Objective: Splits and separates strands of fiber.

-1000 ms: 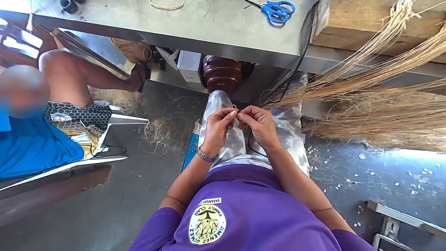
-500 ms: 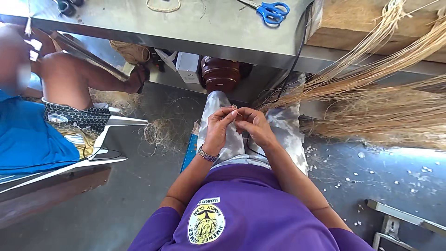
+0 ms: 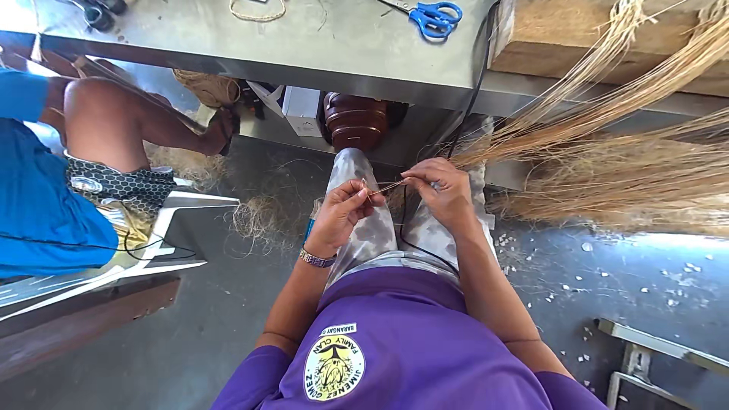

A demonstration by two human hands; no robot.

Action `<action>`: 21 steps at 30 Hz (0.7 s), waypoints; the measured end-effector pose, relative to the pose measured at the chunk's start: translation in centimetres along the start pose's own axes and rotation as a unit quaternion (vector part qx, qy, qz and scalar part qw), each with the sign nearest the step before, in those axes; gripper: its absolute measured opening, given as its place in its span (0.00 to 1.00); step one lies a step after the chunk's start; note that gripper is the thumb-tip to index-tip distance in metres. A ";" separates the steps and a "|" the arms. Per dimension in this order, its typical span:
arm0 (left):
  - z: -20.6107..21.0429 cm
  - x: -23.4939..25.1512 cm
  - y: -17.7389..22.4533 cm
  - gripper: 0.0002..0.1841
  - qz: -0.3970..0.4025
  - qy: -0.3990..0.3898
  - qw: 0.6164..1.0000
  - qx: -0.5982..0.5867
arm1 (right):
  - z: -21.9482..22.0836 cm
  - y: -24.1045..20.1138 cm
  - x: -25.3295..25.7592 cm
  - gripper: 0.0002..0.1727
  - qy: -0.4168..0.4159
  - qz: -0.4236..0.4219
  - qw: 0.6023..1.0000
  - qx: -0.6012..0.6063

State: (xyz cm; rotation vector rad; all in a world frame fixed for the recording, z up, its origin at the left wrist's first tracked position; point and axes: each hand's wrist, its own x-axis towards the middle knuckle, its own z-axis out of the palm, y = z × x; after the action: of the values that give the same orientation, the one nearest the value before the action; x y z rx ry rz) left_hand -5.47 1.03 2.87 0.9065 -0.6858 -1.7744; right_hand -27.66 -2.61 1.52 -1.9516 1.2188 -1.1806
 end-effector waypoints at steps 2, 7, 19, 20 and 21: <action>-0.7 -0.2 0.0 0.13 0.015 -0.025 0.999 -0.036 | 0.0 0.7 0.0 0.06 0.029 0.018 0.998 0.058; -1.4 0.1 -0.7 0.10 0.011 -0.072 0.991 -0.115 | 3.0 1.7 0.0 0.05 0.118 0.140 0.935 0.302; -1.0 1.0 -1.4 0.11 0.004 -0.043 0.989 -0.139 | 3.5 -0.5 0.1 0.15 -0.110 0.301 0.932 0.170; -0.9 0.9 -1.3 0.11 0.007 -0.033 0.990 -0.136 | 2.6 -0.6 0.2 0.25 -0.130 0.274 0.947 0.106; -0.9 0.9 -1.1 0.11 0.013 -0.023 0.992 -0.126 | 1.6 -0.7 0.1 0.35 -0.141 0.240 0.960 0.030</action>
State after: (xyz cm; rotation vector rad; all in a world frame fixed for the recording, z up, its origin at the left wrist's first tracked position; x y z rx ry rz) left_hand -5.51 0.54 1.22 0.6838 -0.4859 -1.8151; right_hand -25.92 -2.39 1.36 -1.5836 1.3753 -0.6595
